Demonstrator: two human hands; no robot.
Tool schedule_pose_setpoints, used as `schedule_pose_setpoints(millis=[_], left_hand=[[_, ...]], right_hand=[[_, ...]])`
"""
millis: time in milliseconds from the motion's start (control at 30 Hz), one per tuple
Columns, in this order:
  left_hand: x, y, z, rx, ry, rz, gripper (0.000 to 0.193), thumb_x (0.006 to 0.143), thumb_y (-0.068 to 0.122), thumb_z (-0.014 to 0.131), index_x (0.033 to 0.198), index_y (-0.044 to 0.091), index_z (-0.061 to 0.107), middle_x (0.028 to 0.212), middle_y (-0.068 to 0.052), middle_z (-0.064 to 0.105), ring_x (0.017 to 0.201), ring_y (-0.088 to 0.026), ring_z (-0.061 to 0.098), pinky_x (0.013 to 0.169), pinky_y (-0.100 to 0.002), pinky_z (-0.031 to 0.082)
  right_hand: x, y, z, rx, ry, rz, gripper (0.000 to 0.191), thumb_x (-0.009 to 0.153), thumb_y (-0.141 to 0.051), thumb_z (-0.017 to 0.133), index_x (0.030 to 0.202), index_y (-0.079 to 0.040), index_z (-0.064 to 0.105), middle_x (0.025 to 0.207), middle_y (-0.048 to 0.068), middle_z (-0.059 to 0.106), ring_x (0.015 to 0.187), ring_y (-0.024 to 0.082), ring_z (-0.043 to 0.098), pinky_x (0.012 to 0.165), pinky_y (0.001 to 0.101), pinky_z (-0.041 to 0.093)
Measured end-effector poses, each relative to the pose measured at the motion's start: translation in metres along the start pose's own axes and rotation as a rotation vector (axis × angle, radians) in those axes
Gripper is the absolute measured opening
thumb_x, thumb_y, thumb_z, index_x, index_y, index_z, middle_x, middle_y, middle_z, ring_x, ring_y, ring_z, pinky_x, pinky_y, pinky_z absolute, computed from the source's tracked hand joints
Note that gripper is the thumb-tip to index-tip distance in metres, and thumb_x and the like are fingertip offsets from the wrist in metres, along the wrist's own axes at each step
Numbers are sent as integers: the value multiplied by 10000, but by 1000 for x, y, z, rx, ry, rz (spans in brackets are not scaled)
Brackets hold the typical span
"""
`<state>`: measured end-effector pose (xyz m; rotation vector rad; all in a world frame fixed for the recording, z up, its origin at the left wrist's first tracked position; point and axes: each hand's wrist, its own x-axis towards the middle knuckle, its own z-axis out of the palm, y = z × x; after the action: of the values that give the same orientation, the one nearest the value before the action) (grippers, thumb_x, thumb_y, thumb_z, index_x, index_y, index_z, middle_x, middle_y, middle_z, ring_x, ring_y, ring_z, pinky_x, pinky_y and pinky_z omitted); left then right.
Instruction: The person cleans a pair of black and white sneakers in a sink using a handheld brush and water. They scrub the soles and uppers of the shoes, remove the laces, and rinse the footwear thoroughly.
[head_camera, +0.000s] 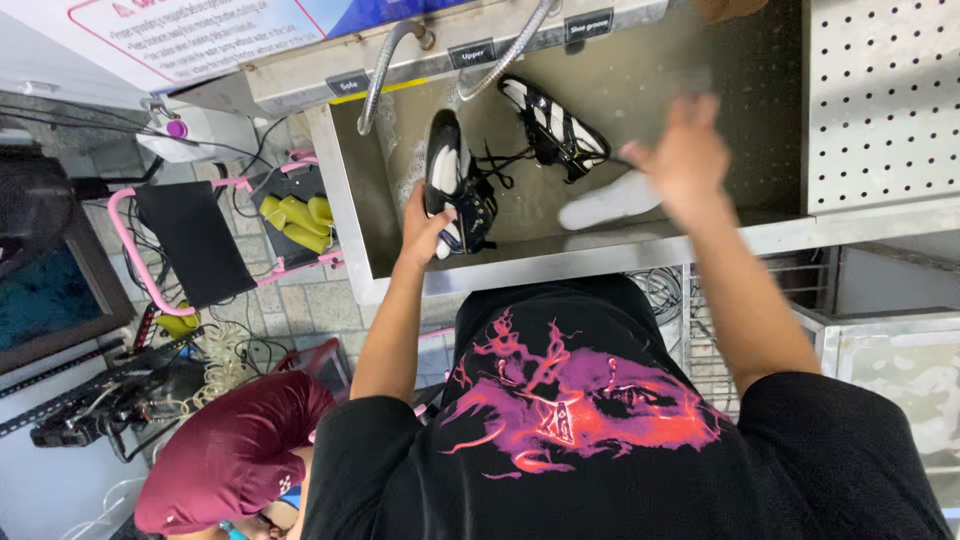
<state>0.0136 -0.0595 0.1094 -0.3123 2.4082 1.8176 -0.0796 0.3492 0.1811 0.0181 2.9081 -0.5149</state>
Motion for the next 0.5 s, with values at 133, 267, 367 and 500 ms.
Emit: schedule_pose_setpoints(millis=[133, 267, 367, 500], left_hand=[[-5, 24, 25, 28, -26, 35, 600, 722, 107, 783, 1263, 7, 544, 1101, -117, 697, 1037, -219, 663, 968, -337, 518], [-3, 41, 41, 80, -7, 153, 661, 702, 120, 830, 1277, 7, 523, 1131, -130, 673, 1062, -231, 663, 980, -353, 511], [-3, 50, 41, 105, 5, 225, 644, 708, 99, 833, 1272, 3, 538, 1146, -142, 668, 1081, -254, 656, 1001, -372, 506], [-6, 56, 42, 187, 25, 211, 643, 668, 109, 846, 1233, 0, 560, 1084, -124, 674, 1006, -241, 665, 946, -362, 523]], right_hand=[[-33, -91, 14, 240, 163, -600, 568, 872, -469, 773, 1272, -79, 674, 1243, 131, 647, 1069, 326, 655, 819, 412, 565], [-33, -125, 21, 314, 11, -694, 239, 933, -331, 745, 983, -100, 707, 929, 48, 673, 909, 286, 652, 736, 426, 546], [-28, -120, 29, 353, 36, -803, 221, 966, -259, 726, 874, -71, 655, 864, 52, 640, 857, 291, 647, 703, 433, 520], [-31, -111, 49, 537, -160, -701, 230, 990, -215, 686, 839, -44, 653, 812, 76, 666, 825, 258, 665, 725, 401, 518]])
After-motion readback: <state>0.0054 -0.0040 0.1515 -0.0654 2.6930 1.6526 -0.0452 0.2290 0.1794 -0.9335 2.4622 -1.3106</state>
